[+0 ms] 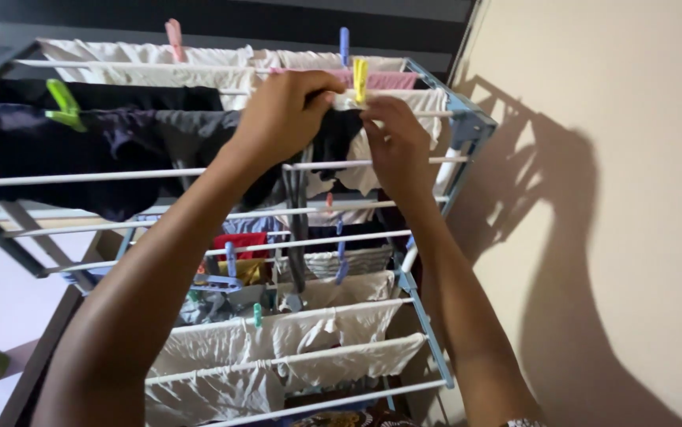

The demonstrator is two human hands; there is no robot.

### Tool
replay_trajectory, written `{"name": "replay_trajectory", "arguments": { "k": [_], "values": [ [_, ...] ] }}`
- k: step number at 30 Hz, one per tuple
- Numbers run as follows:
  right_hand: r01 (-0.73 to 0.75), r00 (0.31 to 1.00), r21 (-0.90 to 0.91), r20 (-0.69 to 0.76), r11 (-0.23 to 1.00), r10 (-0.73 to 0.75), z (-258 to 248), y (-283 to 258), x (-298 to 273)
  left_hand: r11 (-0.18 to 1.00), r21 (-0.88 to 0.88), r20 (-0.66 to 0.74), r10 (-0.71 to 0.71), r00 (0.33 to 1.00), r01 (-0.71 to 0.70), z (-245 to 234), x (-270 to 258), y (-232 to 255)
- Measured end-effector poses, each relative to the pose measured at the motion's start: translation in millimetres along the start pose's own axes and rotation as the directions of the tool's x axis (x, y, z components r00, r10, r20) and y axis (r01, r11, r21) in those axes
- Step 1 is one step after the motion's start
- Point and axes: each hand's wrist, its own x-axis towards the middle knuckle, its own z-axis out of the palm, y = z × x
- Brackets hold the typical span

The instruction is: Hanging wet laundry items like socks, shirts, and underwear on a drying rack using clothespins.

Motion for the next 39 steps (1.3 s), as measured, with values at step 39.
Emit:
{"name": "replay_trajectory", "arguments": {
  "k": [39],
  "values": [
    [-0.45, 0.774, 0.868, 0.261, 0.211, 0.577, -52, -40, -169, 0.325, -0.839, 0.424, -0.114, 0.898, 0.437, 41, -181, 83]
  ]
}}
